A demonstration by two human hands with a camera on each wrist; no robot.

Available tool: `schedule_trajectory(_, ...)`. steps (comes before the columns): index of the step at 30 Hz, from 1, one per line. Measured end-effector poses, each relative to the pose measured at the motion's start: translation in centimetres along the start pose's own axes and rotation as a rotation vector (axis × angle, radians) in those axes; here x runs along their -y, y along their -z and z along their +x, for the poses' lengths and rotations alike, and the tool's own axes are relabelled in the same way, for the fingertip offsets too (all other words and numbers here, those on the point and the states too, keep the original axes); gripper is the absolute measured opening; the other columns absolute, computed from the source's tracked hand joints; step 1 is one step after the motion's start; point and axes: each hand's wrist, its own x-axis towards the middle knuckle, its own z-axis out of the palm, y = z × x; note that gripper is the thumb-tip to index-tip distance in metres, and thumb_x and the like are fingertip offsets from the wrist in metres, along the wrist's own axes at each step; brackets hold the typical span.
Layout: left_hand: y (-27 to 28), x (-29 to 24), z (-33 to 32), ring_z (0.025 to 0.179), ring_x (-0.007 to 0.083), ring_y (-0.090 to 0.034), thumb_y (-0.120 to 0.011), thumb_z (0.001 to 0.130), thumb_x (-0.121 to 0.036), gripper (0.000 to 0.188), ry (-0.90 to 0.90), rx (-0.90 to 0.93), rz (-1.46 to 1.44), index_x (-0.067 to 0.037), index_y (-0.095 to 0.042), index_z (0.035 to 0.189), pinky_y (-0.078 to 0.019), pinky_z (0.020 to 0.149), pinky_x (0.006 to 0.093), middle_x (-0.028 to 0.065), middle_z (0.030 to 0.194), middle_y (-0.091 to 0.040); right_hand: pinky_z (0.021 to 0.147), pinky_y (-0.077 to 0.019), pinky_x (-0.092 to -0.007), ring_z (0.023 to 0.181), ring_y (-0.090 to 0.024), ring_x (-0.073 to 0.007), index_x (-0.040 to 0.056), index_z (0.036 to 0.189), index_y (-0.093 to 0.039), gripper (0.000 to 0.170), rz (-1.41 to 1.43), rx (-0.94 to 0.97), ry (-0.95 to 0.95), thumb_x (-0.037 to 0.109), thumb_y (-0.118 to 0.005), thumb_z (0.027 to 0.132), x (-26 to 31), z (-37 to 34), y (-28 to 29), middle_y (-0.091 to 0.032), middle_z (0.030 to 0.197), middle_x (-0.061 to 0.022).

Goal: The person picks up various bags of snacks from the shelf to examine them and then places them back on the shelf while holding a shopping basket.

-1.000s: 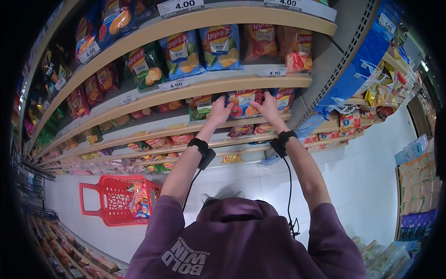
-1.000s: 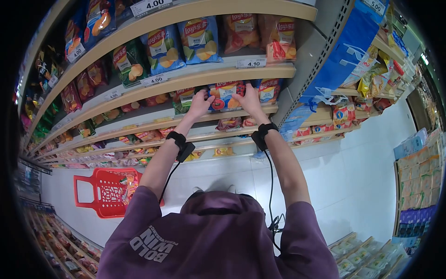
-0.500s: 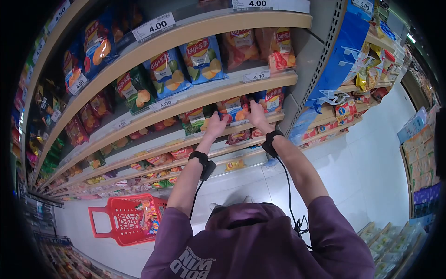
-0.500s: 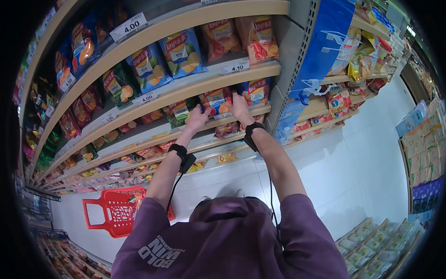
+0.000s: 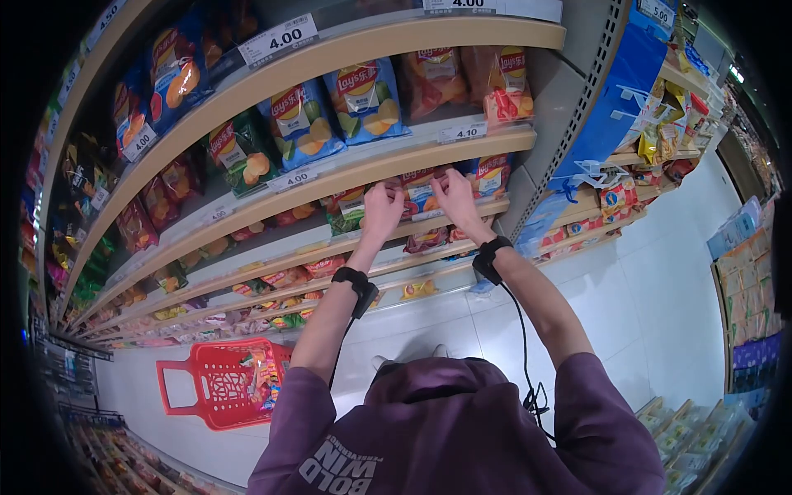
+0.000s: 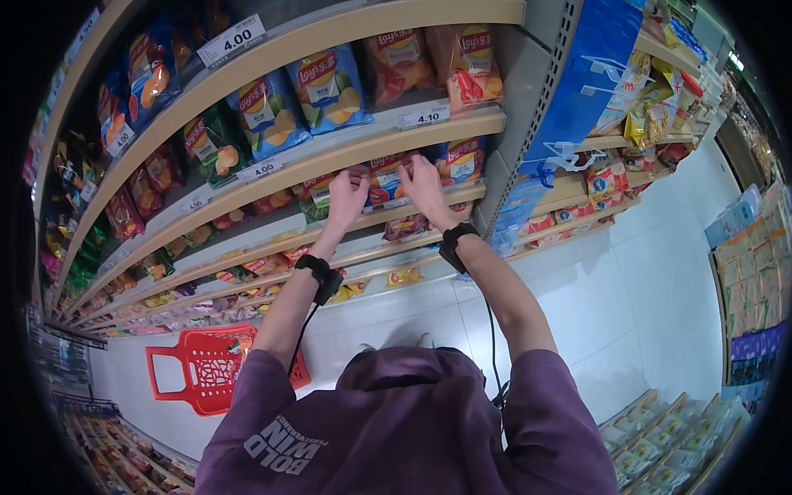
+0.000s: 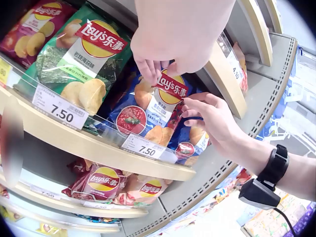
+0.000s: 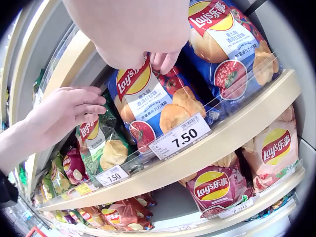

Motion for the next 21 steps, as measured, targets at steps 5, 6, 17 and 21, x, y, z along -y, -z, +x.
schedule_trajectory(5,-2.2,1.9,1.5,0.093,0.024,-0.067,-0.062,0.087,-0.016,0.032,0.079,0.113,-0.026,0.007,-0.058,0.108,-0.0516,0.083,0.0323,0.017,0.101,-0.067,0.075,-0.0512,-0.0427,0.086,-0.065,-0.0379,-0.0109,0.093,-0.055,0.037,-0.14,0.087,-0.229,0.024,-0.064,0.086,-4.2,1.5,-2.2,-0.066,0.088,-0.0274)
schedule_trajectory(6,-2.3,2.0,1.8,0.095,0.0239,-0.066,-0.062,0.087,-0.016,0.032,0.144,0.132,-0.003,0.007,-0.058,0.109,-0.0514,0.084,0.032,0.0174,0.102,-0.067,0.075,-0.0512,-0.0431,0.086,-0.065,-0.0384,-0.0111,0.093,-0.055,0.038,-0.21,0.061,-0.273,0.025,-0.064,0.086,-5.3,1.7,-2.3,-0.066,0.088,-0.0276)
schedule_trajectory(17,-1.5,0.4,0.6,0.095,0.0409,-0.056,-0.063,0.083,-0.027,0.04,-0.054,-0.041,0.346,0.004,-0.059,0.107,-0.0447,0.088,0.0473,0.0273,0.093,-0.061,0.089,-0.0437,-0.0367,0.102,-0.055,-0.0276,0.0025,0.11,-0.059,0.038,-0.481,0.249,0.734,0.005,-0.063,0.071,0.0,-0.1,-0.5,-0.061,0.103,-0.0119)
schedule_trajectory(21,-1.9,2.1,0.9,0.102,0.0401,-0.056,-0.065,0.081,-0.029,0.051,0.008,0.144,0.325,0.003,-0.053,0.119,-0.0445,0.092,0.0448,0.0283,0.103,-0.058,0.09,-0.0427,-0.0368,0.104,-0.055,-0.0287,0.0025,0.107,-0.06,0.033,-0.48,0.363,0.594,0.004,-0.061,0.074,-0.7,-0.3,-0.4,-0.061,0.107,-0.0127)
